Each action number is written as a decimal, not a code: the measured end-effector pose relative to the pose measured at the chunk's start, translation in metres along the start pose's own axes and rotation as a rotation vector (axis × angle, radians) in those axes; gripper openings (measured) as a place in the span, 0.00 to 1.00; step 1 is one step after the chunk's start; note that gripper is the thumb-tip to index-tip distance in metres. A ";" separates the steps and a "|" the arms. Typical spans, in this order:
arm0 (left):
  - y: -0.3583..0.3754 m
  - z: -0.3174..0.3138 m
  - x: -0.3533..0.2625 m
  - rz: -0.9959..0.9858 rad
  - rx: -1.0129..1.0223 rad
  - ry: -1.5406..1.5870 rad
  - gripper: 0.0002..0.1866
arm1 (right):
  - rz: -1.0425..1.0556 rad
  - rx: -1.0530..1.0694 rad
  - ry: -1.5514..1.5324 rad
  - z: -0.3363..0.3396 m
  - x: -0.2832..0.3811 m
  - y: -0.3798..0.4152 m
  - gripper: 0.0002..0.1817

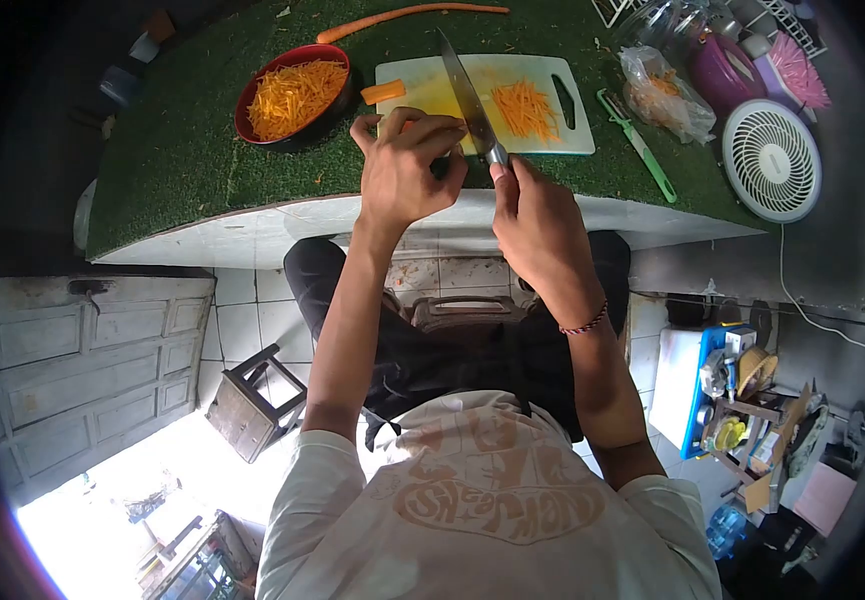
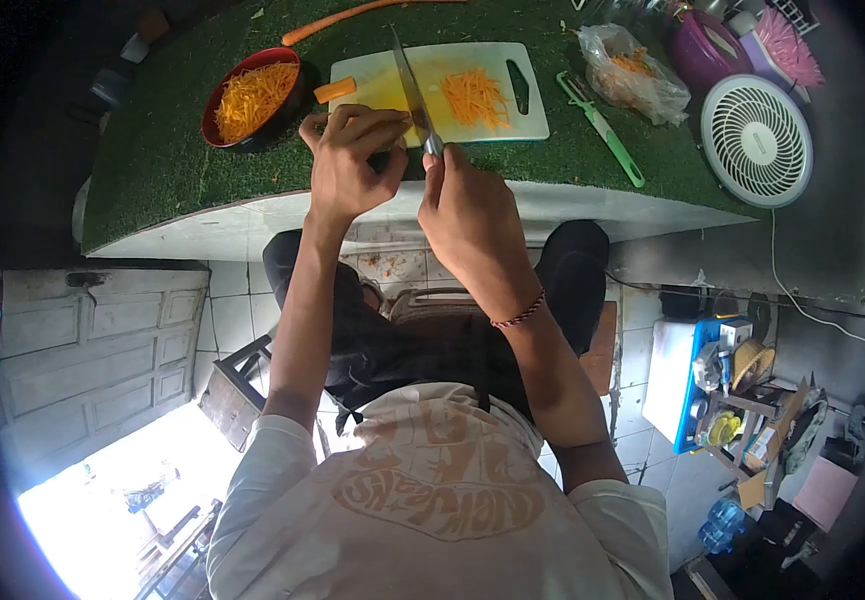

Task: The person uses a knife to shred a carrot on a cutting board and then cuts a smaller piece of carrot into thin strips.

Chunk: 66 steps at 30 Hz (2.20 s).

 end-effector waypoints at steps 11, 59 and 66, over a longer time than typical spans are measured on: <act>0.000 -0.003 0.001 -0.009 0.002 -0.003 0.10 | 0.090 -0.069 0.076 -0.004 0.022 0.006 0.11; 0.009 0.029 0.020 0.326 0.002 -0.378 0.07 | 0.047 -0.014 -0.177 0.007 -0.015 -0.003 0.14; 0.006 0.016 0.007 0.222 -0.014 -0.403 0.06 | 0.073 -0.018 -0.138 0.009 -0.015 0.001 0.13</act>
Point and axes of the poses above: each hand's wrist, its own y-axis away from the middle knuckle, its own z-axis out of the back of the hand, x = y × z, the point moved 10 cm from there along -y, towards the middle knuckle, and after that the axes turned 9 degrees about -x, right-handed, at the moved point
